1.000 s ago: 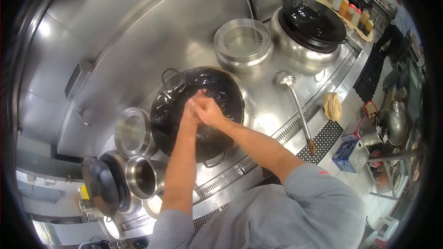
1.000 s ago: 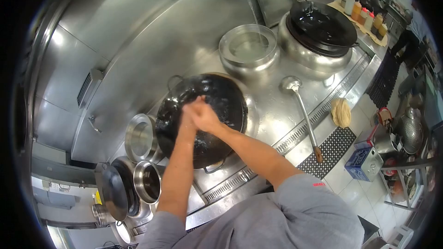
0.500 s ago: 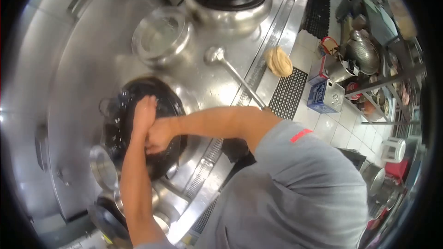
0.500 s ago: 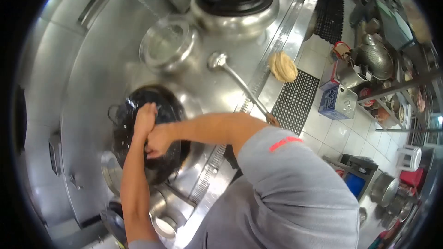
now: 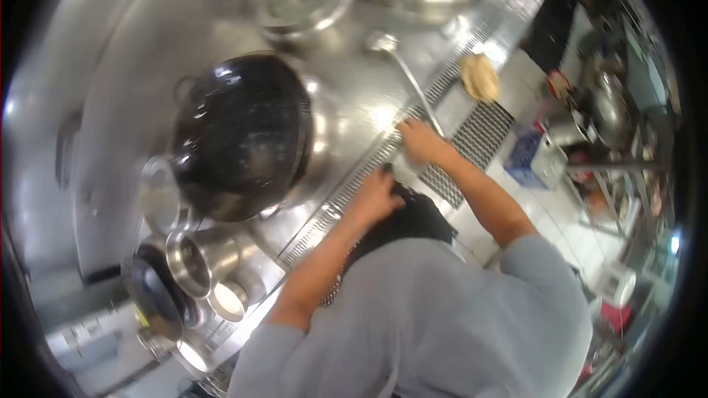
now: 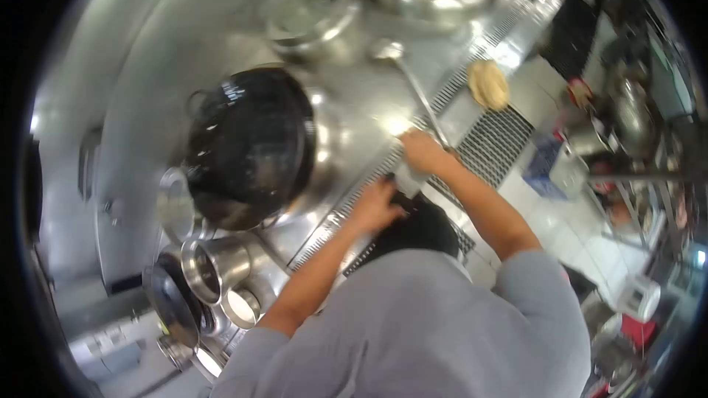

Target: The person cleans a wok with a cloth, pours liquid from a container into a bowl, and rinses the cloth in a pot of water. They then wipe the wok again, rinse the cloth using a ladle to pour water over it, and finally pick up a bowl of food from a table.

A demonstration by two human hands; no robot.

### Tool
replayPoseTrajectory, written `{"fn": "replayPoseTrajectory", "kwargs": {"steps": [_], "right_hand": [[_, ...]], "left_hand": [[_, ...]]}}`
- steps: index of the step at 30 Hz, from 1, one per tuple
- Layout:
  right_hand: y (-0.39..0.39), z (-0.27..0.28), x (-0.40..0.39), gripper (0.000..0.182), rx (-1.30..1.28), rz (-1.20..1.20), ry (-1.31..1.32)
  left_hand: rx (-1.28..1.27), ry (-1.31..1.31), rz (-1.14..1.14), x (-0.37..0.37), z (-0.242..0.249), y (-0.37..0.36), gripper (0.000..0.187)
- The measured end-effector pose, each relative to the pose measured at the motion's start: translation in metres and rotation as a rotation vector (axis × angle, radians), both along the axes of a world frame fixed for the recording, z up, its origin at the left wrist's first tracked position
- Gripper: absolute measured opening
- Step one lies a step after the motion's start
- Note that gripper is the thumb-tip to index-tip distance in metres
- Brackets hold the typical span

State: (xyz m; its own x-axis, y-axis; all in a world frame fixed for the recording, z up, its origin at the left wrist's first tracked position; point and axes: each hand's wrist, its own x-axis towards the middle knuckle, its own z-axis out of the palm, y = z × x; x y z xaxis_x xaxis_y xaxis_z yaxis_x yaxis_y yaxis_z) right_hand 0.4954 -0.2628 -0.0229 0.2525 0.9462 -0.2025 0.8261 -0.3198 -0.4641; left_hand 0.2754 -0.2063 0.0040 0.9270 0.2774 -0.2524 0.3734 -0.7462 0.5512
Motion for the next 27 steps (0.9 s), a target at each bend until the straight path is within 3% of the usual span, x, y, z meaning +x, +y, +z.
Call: {"fn": "replayPoseTrajectory", "kwargs": {"steps": [2,5,8,9,11,13,15,17,19,21,24,27], "right_hand": [[-0.023,-0.037,-0.012,0.046,0.152,-0.005,-0.145],[-0.038,-0.024,-0.025,0.053,0.308,-0.093,-0.246],[-0.044,-0.005,-0.045,0.054,0.43,-0.253,-0.302],[-0.048,0.006,-0.054,0.052,0.464,-0.294,-0.236],[-0.062,0.032,-0.075,0.048,0.529,-0.39,-0.094],[-0.078,0.045,-0.092,0.042,0.528,-0.396,-0.024],[-0.092,0.041,-0.101,0.041,0.499,-0.434,0.101],[-0.095,0.045,-0.106,0.039,0.494,-0.38,0.103],[-0.09,0.054,-0.104,0.038,0.491,-0.363,0.142],[-0.081,0.068,-0.101,0.036,0.479,-0.368,0.231],[-0.069,0.063,-0.085,0.034,0.478,-0.349,0.311],[-0.048,0.055,-0.069,0.032,0.444,-0.326,0.421]], "left_hand": [[0.272,0.06,0.054,-0.021,-0.014,-0.036,0.088],[0.288,-0.265,0.138,-0.048,-0.046,-0.044,0.061],[0.057,-0.43,0.258,-0.057,-0.079,-0.034,0.046],[-0.115,-0.437,0.389,-0.058,-0.06,-0.03,0.043],[-0.464,-0.438,0.628,-0.054,0.029,-0.007,0.04],[-0.287,-0.782,0.591,-0.059,0.092,0.03,0.038],[0.045,-0.986,0.535,-0.072,0.153,0.085,0.041],[0.121,-0.778,0.651,-0.088,0.172,0.139,0.052],[0.049,-0.556,0.673,-0.096,0.132,0.199,0.064],[-0.043,0.007,0.591,-0.107,0.118,0.224,0.074],[0.122,0.159,0.63,-0.101,0.045,0.261,0.076],[0.412,0.364,0.689,-0.081,0.033,0.259,0.073]]}}
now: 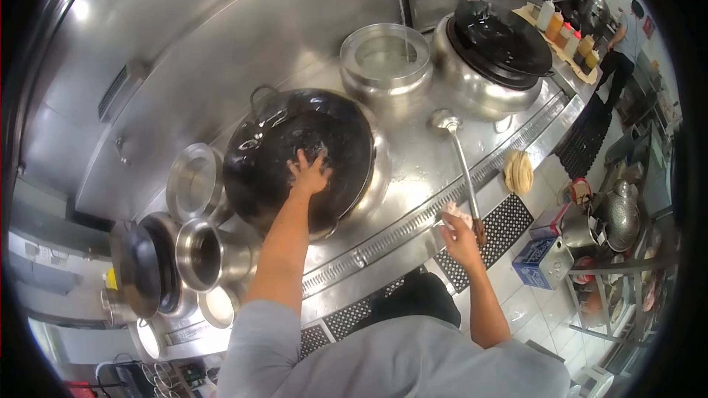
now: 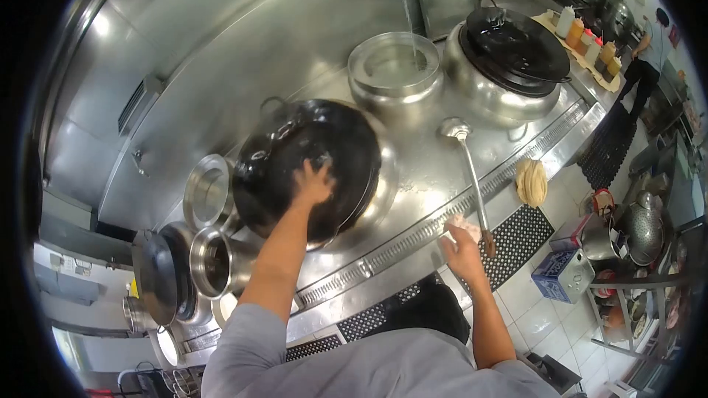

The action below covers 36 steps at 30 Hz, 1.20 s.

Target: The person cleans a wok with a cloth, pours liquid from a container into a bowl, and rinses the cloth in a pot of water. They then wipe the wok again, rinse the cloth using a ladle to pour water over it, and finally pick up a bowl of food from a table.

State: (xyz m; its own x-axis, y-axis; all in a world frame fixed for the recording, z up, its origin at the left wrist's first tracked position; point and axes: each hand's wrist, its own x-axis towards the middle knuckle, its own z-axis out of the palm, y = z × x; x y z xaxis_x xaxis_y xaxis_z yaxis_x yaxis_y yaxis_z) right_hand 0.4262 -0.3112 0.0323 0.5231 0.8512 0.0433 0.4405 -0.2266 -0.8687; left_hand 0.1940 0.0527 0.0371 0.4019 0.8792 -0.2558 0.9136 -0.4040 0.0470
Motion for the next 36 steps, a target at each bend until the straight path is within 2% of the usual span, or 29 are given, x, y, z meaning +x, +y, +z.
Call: {"fn": "replayPoseTrajectory", "kwargs": {"steps": [1,2,3,5,6,7,8,9,10,13,14,16,17,18,19,21,22,23,24,25,26,28,30,31,32,33,34,35,36], "right_hand": [[0.012,0.009,0.004,0.032,-0.051,0.032,0.051],[0.028,0.023,0.008,0.032,-0.095,0.054,0.1],[0.049,0.039,0.007,0.033,-0.058,0.068,0.141],[0.11,0.065,-0.004,0.036,0.093,0.153,0.268],[0.142,0.082,-0.011,0.038,0.214,0.277,0.28],[0.182,0.095,-0.027,0.041,0.209,0.336,0.406],[0.229,0.076,-0.046,0.047,0.292,0.354,0.358],[0.268,0.078,-0.065,0.053,0.102,0.285,0.23],[0.299,0.079,-0.075,0.058,-0.085,0.214,0.1],[0.362,0.039,-0.095,0.059,-0.247,0.262,0.78],[0.373,0.036,-0.105,0.056,-0.202,0.308,0.782],[0.377,0.019,-0.128,0.051,-0.146,0.403,0.774],[0.38,0.012,-0.156,0.038,0.022,0.157,0.451],[0.377,0.012,-0.175,0.036,0.114,0.144,0.32],[0.371,0.021,-0.189,0.034,0.207,0.125,0.183],[0.337,0.069,-0.201,0.028,0.481,0.11,-0.092],[0.337,0.065,-0.204,0.028,0.474,0.157,-0.099],[0.338,0.058,-0.208,0.028,0.466,0.202,-0.102],[0.342,0.049,-0.205,0.028,0.459,0.242,-0.11],[0.36,0.038,-0.197,0.032,0.409,0.141,-0.187],[0.374,0.042,-0.185,0.038,0.438,0.026,-0.112],[0.402,0.04,-0.149,0.044,0.141,0.046,-0.004],[0.392,0.058,-0.111,0.045,0.032,0.076,-0.015],[0.394,0.043,-0.088,0.043,0.091,0.103,-0.107],[0.346,0.088,-0.063,0.039,0.06,0.139,-0.168],[0.33,0.065,-0.032,0.035,0.049,0.012,0.003],[0.28,0.065,-0.002,0.035,0.125,-0.095,-0.108],[0.233,0.05,0.033,0.036,0.066,-0.23,-0.376],[0.188,-0.005,0.085,0.034,-0.032,-0.289,-0.419]], "left_hand": [[-0.028,-0.094,0.092,0.007,0.006,-0.003,0.06],[0.09,-0.129,-0.047,0.004,-0.02,0.01,0.052],[0.207,-0.162,-0.199,-0.004,-0.048,0.023,0.045],[0.28,-0.228,-0.271,-0.013,-0.059,0.022,0.033],[0.301,-0.294,-0.189,-0.012,-0.07,0.024,0.032],[0.065,-0.333,-0.065,-0.001,-0.024,0.004,0.028],[-0.108,-0.369,-0.02,0.0,0.009,-0.004,0.026],[-0.279,-0.403,0.032,-0.002,0.027,-0.007,0.025],[-0.377,-0.686,0.189,-0.009,0.028,-0.006,0.025],[-0.59,-1.445,0.625,-0.035,0.03,-0.006,0.027],[-0.607,-1.631,0.744,-0.037,0.035,-0.008,0.028],[-0.781,-1.639,0.816,-0.042,0.039,-0.004,0.03],[-0.876,-1.707,0.898,-0.039,0.045,0.001,0.033],[-0.979,-1.768,0.972,-0.038,0.048,0.005,0.037],[-1.069,-1.919,0.843,-0.056,-0.01,0.041,0.051],[-1.208,-2.151,0.045,-0.061,-0.036,0.045,0.055],[-1.287,-2.212,-0.351,-0.063,-0.049,0.047,0.057],[-1.323,-2.269,-0.381,-0.058,-0.05,0.05,0.057],[-1.335,-2.294,-0.221,-0.048,-0.04,0.049,0.056],[-1.322,-2.288,0.055,-0.039,-0.021,0.044,0.055],[-1.267,-2.202,0.413,-0.027,0.002,0.041,0.055],[-1.155,-2.008,0.756,-0.007,0.039,0.03,0.054],[-1.082,-1.795,0.607,0.009,0.057,0.036,0.047],[-1.094,-1.683,0.5,0.02,0.063,0.042,0.044],[-1.102,-1.581,0.397,0.037,0.067,0.047,0.042],[-1.057,-1.625,0.348,0.06,0.081,0.044,0.04],[-1.006,-1.67,0.307,0.082,0.097,0.037,0.038],[-0.798,-1.64,0.208,0.105,0.107,0.03,0.035],[-0.583,-1.605,0.116,0.13,0.114,0.025,0.033]]}}
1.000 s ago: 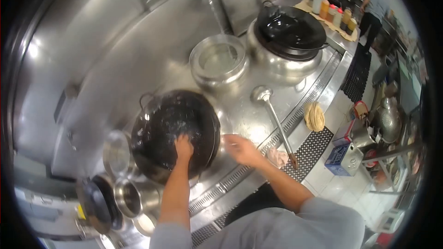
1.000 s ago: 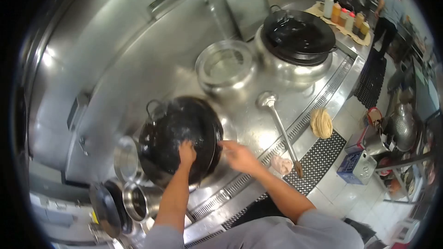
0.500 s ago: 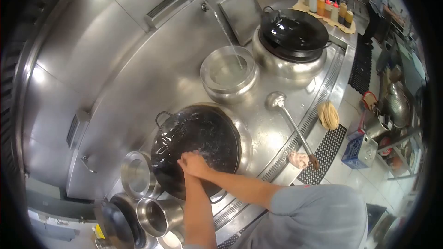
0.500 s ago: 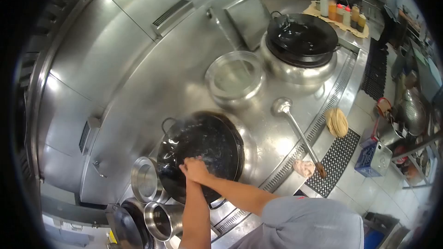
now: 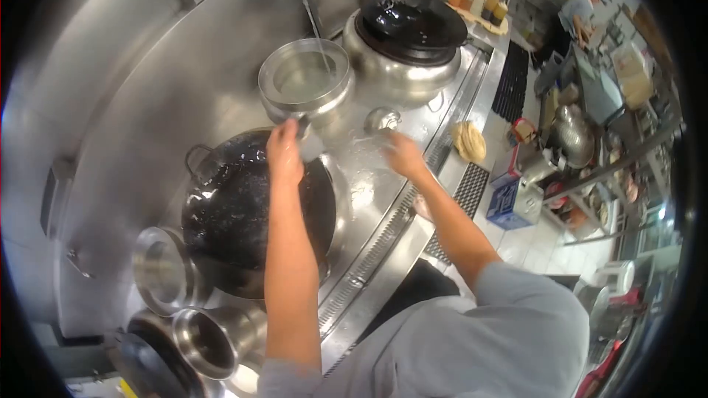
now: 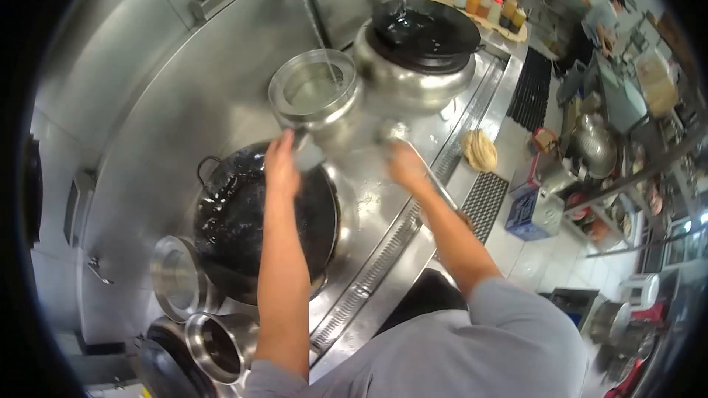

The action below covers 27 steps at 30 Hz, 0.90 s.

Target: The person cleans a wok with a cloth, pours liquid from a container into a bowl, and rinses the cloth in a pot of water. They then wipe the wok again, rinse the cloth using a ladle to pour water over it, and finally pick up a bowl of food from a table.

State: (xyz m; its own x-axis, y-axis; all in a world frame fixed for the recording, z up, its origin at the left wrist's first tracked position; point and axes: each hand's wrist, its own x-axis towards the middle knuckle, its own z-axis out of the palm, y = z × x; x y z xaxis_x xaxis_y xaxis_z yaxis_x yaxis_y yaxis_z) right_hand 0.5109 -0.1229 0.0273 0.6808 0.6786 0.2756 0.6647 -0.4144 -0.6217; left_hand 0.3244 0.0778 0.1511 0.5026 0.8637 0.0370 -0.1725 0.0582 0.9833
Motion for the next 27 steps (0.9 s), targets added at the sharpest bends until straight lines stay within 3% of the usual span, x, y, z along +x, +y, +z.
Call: {"fn": "replayPoseTrajectory", "kwargs": {"steps": [1,2,4,6,8,10,12,13,16,19,20,23,25,27], "right_hand": [[-0.052,0.017,0.009,0.033,-0.304,-0.175,0.141],[-0.089,-0.017,0.031,0.035,-0.392,-0.234,0.135],[-0.135,-0.029,0.048,0.038,-0.551,-0.144,0.218],[-0.147,-0.006,0.042,0.043,-0.648,-0.015,0.418],[-0.161,-0.035,0.042,0.042,-0.603,0.04,0.336],[-0.167,-0.055,0.053,0.039,-0.552,-0.003,0.27],[-0.162,-0.051,0.064,0.036,-0.495,-0.137,0.225],[-0.164,-0.028,0.073,0.031,-0.429,-0.069,0.257],[-0.164,0.013,0.098,0.035,-0.318,0.109,0.669],[-0.17,0.041,0.094,0.047,-0.228,0.236,0.667],[-0.168,0.045,0.095,0.05,-0.239,0.283,0.666],[-0.152,-0.019,0.112,0.055,-0.645,0.382,0.991],[-0.141,-0.008,0.119,0.058,-0.442,0.431,0.706],[-0.155,-0.019,0.095,0.06,-0.248,0.415,0.537]], "left_hand": [[0.073,0.005,0.028,0.028,-0.006,-0.001,0.031],[0.151,0.015,0.046,0.052,-0.012,-0.006,0.028],[0.263,0.133,0.064,0.084,-0.01,-0.03,0.027],[0.358,0.301,0.052,0.118,-0.071,-0.032,0.028],[0.71,0.667,0.093,0.133,-0.15,-0.048,0.028],[0.708,1.065,-0.22,0.13,-0.212,-0.073,0.029],[0.832,1.142,-0.191,0.12,-0.22,-0.109,0.029],[0.898,1.186,-0.201,0.115,-0.222,-0.123,0.03],[0.768,0.98,-0.059,0.115,-0.278,-0.109,0.034],[0.452,0.816,0.206,0.114,-0.243,-0.131,0.036],[0.364,0.876,0.257,0.113,-0.232,-0.138,0.038],[0.19,0.989,0.393,0.114,-0.231,-0.151,0.045],[0.177,1.003,0.498,0.113,-0.272,-0.149,0.051],[-0.275,0.81,0.456,0.111,-0.271,-0.16,0.055]]}}
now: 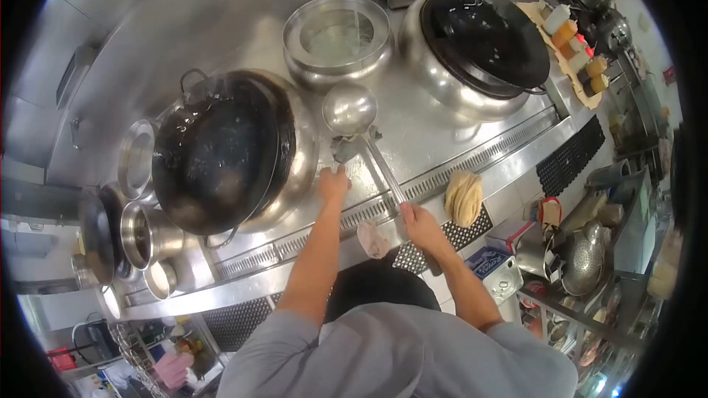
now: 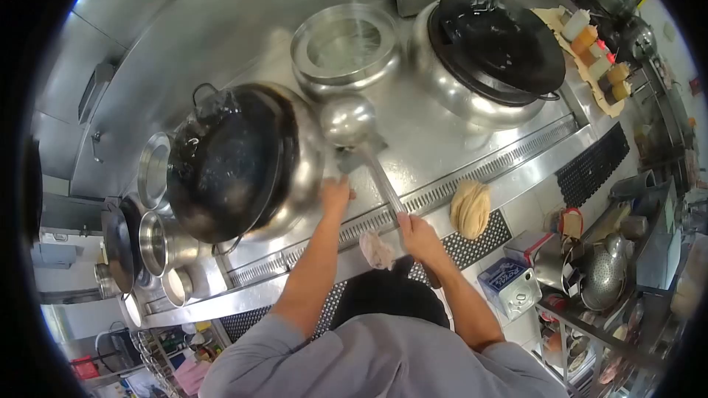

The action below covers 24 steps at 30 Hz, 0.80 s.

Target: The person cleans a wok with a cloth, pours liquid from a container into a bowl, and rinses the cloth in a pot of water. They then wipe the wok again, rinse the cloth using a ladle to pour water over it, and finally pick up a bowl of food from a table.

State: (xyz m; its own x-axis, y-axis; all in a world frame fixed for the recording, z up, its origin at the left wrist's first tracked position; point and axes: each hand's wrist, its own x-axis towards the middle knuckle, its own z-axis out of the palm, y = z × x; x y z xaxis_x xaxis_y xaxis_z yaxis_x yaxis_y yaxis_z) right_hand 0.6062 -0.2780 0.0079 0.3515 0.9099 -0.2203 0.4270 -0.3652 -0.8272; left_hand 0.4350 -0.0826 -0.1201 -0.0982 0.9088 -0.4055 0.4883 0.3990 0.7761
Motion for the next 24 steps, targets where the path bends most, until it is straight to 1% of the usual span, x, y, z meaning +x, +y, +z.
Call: {"fn": "replayPoseTrajectory", "kwargs": {"steps": [1,2,4,5,6,8,9,10,13,14,16,17,18,20,21,22,23,24], "right_hand": [[0.002,-0.02,-0.004,0.06,0.129,-0.05,-0.064],[-0.001,-0.03,-0.003,0.06,0.246,-0.098,-0.128],[0.006,0.001,0.014,0.058,-0.241,-0.152,0.35],[0.017,0.018,0.024,0.057,-0.467,-0.178,0.591],[0.023,0.026,0.029,0.055,-0.425,-0.195,0.457],[0.006,0.047,0.026,0.055,-0.323,-0.244,0.445],[0.006,0.062,0.031,0.054,-0.258,-0.251,0.426],[-0.001,0.079,0.033,0.054,-0.247,-0.22,0.472],[-0.011,0.077,0.029,0.048,-0.017,-0.221,0.216],[-0.01,0.077,0.028,0.048,0.002,-0.211,0.154],[-0.001,0.076,0.018,0.048,0.041,-0.177,0.033],[0.003,0.074,0.014,0.049,0.064,-0.163,-0.016],[0.006,0.059,0.011,0.053,0.007,-0.118,-0.068],[0.022,0.027,0.024,0.056,-0.334,-0.023,0.042],[0.021,0.007,0.027,0.058,-0.515,0.025,0.104],[0.015,-0.018,0.031,0.062,-0.178,0.094,-0.17],[0.022,-0.005,0.038,0.062,-0.162,0.086,-0.166],[0.016,0.024,0.025,0.061,-0.176,0.079,-0.135]], "left_hand": [[-0.149,-0.17,0.071,0.018,0.006,0.013,0.057],[-0.139,-0.199,0.152,0.034,0.019,0.015,0.054],[-0.126,-0.241,0.301,0.056,0.047,0.012,0.049],[0.004,-0.016,0.118,0.058,0.02,0.033,0.044],[0.132,0.209,-0.056,0.054,-0.031,0.059,0.038],[0.411,0.398,-0.212,0.055,-0.04,0.06,0.028],[0.583,0.347,-0.161,0.062,0.012,0.06,0.022],[0.746,0.303,-0.108,0.064,0.043,0.056,0.017],[0.832,0.553,-0.821,0.05,0.021,0.047,0.014],[0.763,0.402,-0.758,0.049,0.019,0.049,0.015],[0.68,0.189,-0.66,0.045,0.015,0.05,0.015],[0.64,0.093,-0.615,0.04,0.021,0.049,0.015],[0.609,0.068,-0.499,0.03,0.022,0.038,0.015],[0.566,-0.002,-0.256,0.015,0.025,0.006,0.016],[0.425,-0.053,-0.207,-0.001,0.025,-0.013,0.016],[0.301,-0.11,-0.148,-0.016,0.027,-0.019,0.017],[0.17,-0.18,-0.068,-0.021,0.026,-0.023,0.017],[0.14,-0.203,-0.03,-0.036,0.028,-0.041,0.018]]}}
